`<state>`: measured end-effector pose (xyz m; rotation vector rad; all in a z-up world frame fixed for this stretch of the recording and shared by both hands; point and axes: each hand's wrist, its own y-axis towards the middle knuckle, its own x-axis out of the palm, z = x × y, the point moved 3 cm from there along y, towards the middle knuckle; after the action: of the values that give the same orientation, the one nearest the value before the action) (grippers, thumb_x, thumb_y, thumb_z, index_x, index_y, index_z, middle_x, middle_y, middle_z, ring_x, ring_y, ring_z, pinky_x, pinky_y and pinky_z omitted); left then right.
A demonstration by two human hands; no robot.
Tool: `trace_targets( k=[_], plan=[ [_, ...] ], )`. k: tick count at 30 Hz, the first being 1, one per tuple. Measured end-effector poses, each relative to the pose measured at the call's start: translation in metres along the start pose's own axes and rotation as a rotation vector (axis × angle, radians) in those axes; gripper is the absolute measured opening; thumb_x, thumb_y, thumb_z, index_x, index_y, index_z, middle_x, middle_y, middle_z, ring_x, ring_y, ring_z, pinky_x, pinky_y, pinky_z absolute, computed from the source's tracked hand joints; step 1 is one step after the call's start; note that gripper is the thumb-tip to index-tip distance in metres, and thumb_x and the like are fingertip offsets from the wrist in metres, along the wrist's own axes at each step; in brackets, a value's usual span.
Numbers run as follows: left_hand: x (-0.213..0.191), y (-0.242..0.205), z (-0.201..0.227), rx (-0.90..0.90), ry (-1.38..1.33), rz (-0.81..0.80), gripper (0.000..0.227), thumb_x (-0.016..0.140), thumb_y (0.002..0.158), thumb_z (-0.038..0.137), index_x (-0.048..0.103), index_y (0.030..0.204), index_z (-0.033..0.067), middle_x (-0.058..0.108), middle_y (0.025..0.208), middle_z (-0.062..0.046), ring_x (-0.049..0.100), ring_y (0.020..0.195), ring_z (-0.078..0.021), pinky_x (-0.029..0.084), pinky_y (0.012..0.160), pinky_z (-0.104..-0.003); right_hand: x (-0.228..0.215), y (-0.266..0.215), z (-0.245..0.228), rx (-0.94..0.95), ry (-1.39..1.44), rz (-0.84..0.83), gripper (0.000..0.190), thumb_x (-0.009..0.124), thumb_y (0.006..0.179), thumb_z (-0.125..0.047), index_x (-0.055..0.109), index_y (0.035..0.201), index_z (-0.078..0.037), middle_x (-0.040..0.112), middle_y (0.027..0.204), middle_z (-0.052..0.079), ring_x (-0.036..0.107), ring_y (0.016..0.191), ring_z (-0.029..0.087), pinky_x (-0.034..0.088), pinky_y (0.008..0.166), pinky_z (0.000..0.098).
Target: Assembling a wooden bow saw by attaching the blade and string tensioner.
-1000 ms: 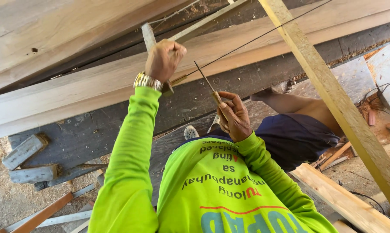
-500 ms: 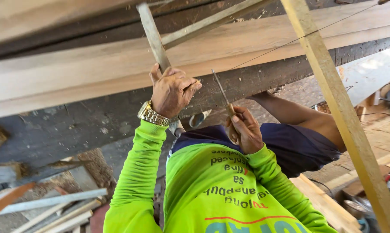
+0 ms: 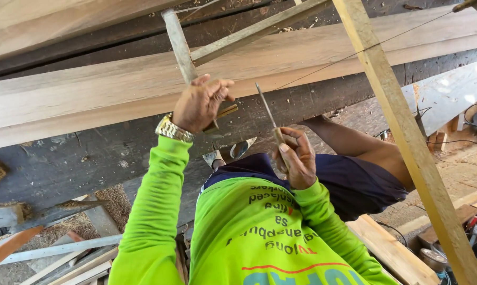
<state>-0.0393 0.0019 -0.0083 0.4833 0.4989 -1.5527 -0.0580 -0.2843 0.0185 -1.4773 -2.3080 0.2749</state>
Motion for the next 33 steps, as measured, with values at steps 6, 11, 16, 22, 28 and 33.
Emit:
trace_targets(
  k=[6, 11, 16, 22, 28, 33],
  plan=[
    [-0.004, 0.021, -0.028, -0.107, -0.364, 0.024, 0.021, 0.056, 0.104, 0.008, 0.067, 0.121, 0.0031, 0.079, 0.104, -0.008, 0.077, 0.097, -0.0124, 0.063, 0.083, -0.031, 0.011, -0.001, 0.007, -0.027, 0.001, -0.06, 0.034, 0.053, 0.108, -0.013, 0.049, 0.14, -0.001, 0.064, 0.086, 0.009, 0.042, 0.055, 0.003, 0.034, 0.049, 0.0188],
    [-0.009, 0.032, -0.024, -0.163, -0.675, -0.082, 0.017, 0.064, 0.102, 0.014, 0.066, 0.113, 0.0007, 0.077, 0.104, -0.008, 0.076, 0.1, -0.0136, 0.063, 0.092, -0.03, 0.015, -0.001, 0.011, 0.051, 0.09, -0.024, 0.034, 0.053, 0.107, -0.013, 0.05, 0.138, -0.001, 0.064, 0.085, 0.01, 0.04, 0.051, 0.003, 0.033, 0.046, 0.0187],
    [-0.004, 0.044, -0.017, -0.191, -0.525, -0.086, 0.018, 0.069, 0.101, 0.019, 0.07, 0.107, 0.0019, 0.077, 0.1, -0.007, 0.075, 0.096, -0.0129, 0.062, 0.09, -0.03, 0.011, -0.001, 0.008, -0.017, 0.158, -0.021, 0.033, 0.054, 0.107, -0.012, 0.051, 0.138, 0.0, 0.063, 0.086, 0.01, 0.042, 0.051, 0.004, 0.034, 0.045, 0.0196],
    [0.019, 0.059, -0.011, -0.257, -0.575, -0.13, 0.017, 0.066, 0.099, 0.023, 0.069, 0.104, 0.0076, 0.077, 0.096, -0.003, 0.075, 0.088, -0.0122, 0.063, 0.078, -0.031, 0.009, -0.006, 0.011, -0.015, 0.119, -0.052, 0.032, 0.053, 0.108, -0.012, 0.052, 0.138, -0.001, 0.064, 0.089, 0.01, 0.043, 0.051, 0.004, 0.035, 0.046, 0.0195],
    [0.03, 0.06, -0.022, -0.321, -0.745, -0.222, 0.023, 0.062, 0.102, 0.031, 0.068, 0.1, 0.0092, 0.077, 0.09, -0.003, 0.076, 0.086, -0.0139, 0.065, 0.077, -0.031, 0.005, -0.009, 0.007, -0.033, 0.089, -0.05, 0.034, 0.053, 0.108, -0.014, 0.051, 0.14, -0.001, 0.065, 0.089, 0.009, 0.041, 0.05, 0.002, 0.033, 0.045, 0.0188],
    [0.023, 0.057, -0.029, -0.317, -1.021, -0.139, 0.024, 0.065, 0.104, 0.03, 0.067, 0.098, 0.0067, 0.075, 0.092, -0.006, 0.076, 0.087, -0.0162, 0.065, 0.078, -0.033, 0.0, -0.013, 0.011, -0.032, 0.095, -0.037, 0.034, 0.054, 0.107, -0.013, 0.051, 0.14, -0.002, 0.065, 0.087, 0.009, 0.038, 0.048, 0.002, 0.031, 0.044, 0.0187]
  ],
)
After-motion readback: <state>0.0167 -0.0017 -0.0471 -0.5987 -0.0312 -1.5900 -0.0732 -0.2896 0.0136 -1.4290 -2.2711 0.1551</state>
